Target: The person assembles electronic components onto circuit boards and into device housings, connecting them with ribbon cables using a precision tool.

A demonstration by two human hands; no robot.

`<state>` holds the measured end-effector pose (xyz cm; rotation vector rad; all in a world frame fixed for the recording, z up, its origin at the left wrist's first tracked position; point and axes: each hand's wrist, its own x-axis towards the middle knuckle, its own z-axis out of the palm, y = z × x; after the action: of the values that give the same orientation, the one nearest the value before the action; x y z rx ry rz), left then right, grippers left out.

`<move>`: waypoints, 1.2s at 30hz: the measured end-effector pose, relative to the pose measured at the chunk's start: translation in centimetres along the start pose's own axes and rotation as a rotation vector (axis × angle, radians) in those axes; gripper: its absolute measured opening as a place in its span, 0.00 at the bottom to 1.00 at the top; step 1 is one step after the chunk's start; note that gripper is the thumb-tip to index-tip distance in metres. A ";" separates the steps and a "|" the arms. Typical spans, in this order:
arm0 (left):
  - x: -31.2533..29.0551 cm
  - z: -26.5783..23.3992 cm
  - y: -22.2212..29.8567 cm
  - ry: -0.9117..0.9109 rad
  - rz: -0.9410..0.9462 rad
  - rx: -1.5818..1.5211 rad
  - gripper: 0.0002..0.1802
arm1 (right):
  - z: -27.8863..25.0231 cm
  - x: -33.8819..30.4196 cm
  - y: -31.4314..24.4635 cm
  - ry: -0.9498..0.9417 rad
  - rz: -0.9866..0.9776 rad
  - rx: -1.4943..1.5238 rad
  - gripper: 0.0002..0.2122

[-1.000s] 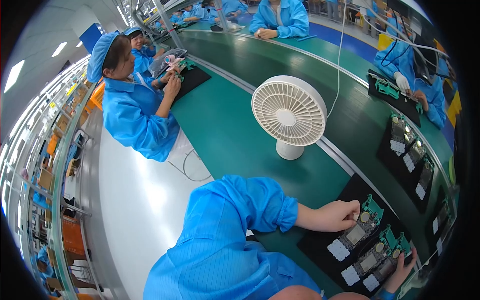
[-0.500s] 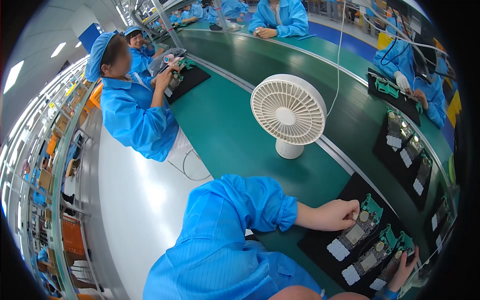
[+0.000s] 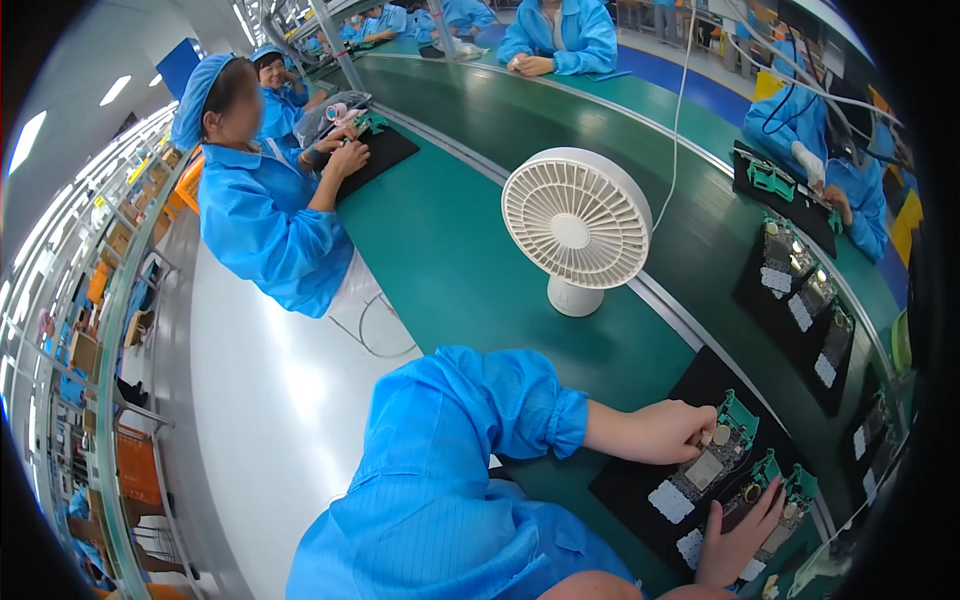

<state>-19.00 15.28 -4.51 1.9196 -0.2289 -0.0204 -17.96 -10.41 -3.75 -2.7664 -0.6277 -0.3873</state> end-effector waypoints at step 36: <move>-2.5 -0.6 0.9 0.011 -0.078 0.018 0.12 | -1.4 -0.8 -3.3 -0.175 -0.145 0.740 0.19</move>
<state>-21.54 15.91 -3.67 1.9453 -0.1474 -0.0600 -20.42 -8.34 -2.03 -2.0615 -0.8148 0.0651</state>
